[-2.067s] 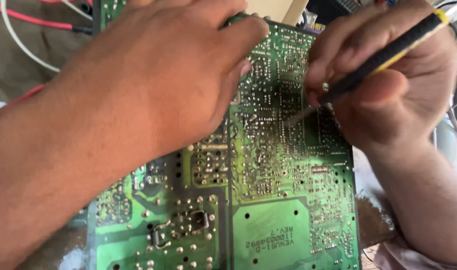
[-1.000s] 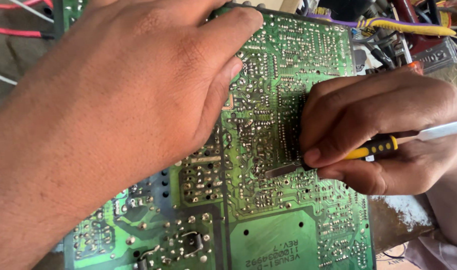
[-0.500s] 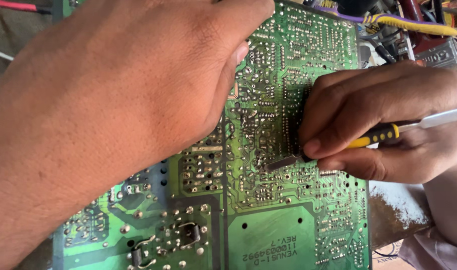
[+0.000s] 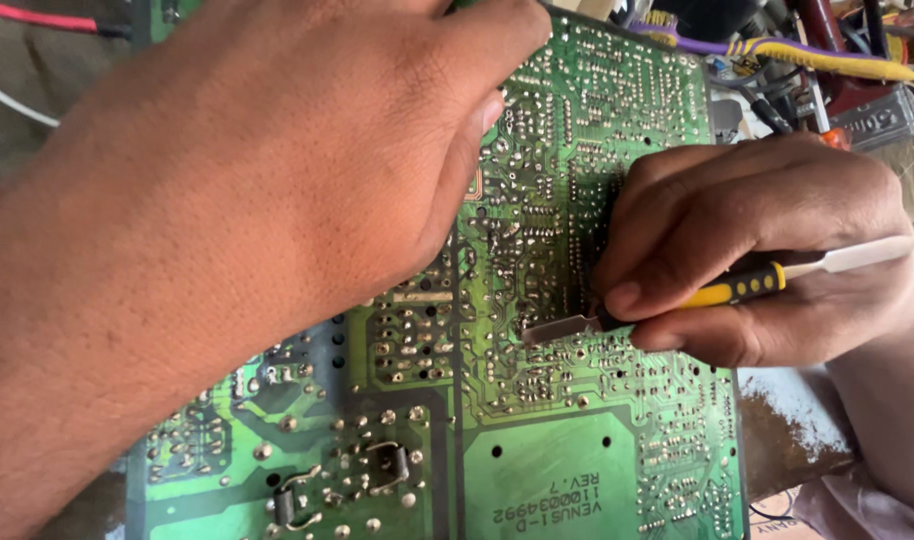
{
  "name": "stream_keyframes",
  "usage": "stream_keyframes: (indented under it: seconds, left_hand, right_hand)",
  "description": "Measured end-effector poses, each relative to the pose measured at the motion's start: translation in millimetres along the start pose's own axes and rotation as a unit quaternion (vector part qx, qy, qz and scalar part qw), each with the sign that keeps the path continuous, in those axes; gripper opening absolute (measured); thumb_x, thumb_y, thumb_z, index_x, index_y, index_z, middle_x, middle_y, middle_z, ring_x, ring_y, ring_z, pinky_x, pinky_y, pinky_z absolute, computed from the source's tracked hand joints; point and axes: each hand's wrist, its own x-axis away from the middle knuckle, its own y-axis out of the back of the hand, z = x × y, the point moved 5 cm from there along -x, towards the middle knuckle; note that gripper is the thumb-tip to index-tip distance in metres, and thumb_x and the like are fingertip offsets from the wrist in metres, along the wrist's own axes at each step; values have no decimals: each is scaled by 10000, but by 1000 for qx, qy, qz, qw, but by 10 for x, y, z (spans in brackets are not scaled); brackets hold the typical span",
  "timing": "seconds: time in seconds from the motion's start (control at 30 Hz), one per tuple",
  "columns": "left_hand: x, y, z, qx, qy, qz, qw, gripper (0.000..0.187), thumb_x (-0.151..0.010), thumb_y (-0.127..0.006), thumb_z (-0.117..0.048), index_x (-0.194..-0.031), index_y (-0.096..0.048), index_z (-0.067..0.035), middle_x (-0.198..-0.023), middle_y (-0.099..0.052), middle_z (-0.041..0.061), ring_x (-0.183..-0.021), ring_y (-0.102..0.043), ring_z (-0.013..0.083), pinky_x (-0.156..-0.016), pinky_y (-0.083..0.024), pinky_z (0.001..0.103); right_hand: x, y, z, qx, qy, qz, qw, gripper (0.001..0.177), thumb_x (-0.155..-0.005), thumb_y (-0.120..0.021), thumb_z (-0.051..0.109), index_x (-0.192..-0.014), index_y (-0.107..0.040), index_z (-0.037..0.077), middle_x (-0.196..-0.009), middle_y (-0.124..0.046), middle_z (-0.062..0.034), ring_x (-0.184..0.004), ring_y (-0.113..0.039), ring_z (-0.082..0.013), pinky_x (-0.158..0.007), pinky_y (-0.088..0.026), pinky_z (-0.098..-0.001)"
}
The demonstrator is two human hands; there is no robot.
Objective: The person uses a small flat-head screwdriver to scrape and clean the surface of a green printed circuit board. They systematically move the tool across various solder points and traces to remove residue or oxidation. The person holds the board steady with their left hand while performing the scraping action with their right hand.
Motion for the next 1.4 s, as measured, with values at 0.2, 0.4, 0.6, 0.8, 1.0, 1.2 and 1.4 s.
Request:
stream_keyframes:
  seconds: [0.2, 0.4, 0.6, 0.8, 1.0, 1.2, 1.4]
  left_hand:
    - [19, 24, -1, -22, -24, -18, 999, 189, -1024, -660, -153, -1117, -704, 5, -964, -692, 156, -824, -686, 323, -681, -534, 452]
    - [-2, 2, -8, -43, -24, 3, 999, 232, -1023, -667, -181, -1162, -704, 2, -1006, -676, 155, -857, -672, 305, -724, -532, 445]
    - [2, 42, -26, -43, -33, -18, 998, 218, -1011, -676, -169, -1145, -708, 1, -1013, -669, 164, -883, -668, 312, -744, -529, 448]
    - [-23, 32, -20, -25, -20, -5, 999, 206, -1007, -676, -161, -1131, -701, 2, -981, -672, 161, -847, -667, 324, -716, -523, 464]
    - [-54, 47, -68, -13, -5, 2, 1000, 207, -1022, -679, -172, -1136, -695, -1, -930, -695, 148, -796, -690, 321, -682, -540, 449]
    - [-29, 57, -54, 0, 18, 2, 1000, 184, -1018, -685, -179, -1098, -700, -14, -897, -700, 156, -738, -683, 342, -609, -525, 464]
    - [-2, 41, -64, -32, -10, -17, 999, 190, -1017, -687, -167, -1109, -707, -2, -924, -700, 153, -808, -692, 326, -693, -542, 459]
  right_hand:
    - [80, 53, -41, -18, -15, -59, 998, 173, -819, -766, 48, -956, -678, -9, -887, -747, -120, -845, -732, -238, -726, -611, -340]
    - [8, 45, 20, -8, 2, -26, 1000, 155, -811, -791, 31, -929, -712, -30, -883, -749, -144, -805, -740, -218, -676, -607, -314]
    - [17, 49, 19, -11, -14, -41, 999, 140, -805, -768, 27, -916, -703, -29, -881, -740, -143, -801, -713, -226, -667, -597, -323]
    - [7, 23, 58, 31, 6, -29, 999, 143, -823, -792, 40, -925, -706, -11, -876, -734, -128, -781, -740, -216, -684, -599, -332]
    - [14, -10, 97, 45, 15, -38, 998, 165, -800, -793, 38, -923, -696, -10, -879, -725, -138, -789, -738, -220, -703, -601, -342]
    - [0, -75, 140, 63, -27, -45, 997, 206, -793, -842, 74, -938, -711, 8, -892, -736, -129, -816, -733, -219, -711, -596, -329]
    - [63, -77, 37, 27, -14, -75, 997, 226, -791, -836, 113, -936, -709, -4, -897, -742, -144, -797, -744, -207, -691, -597, -318]
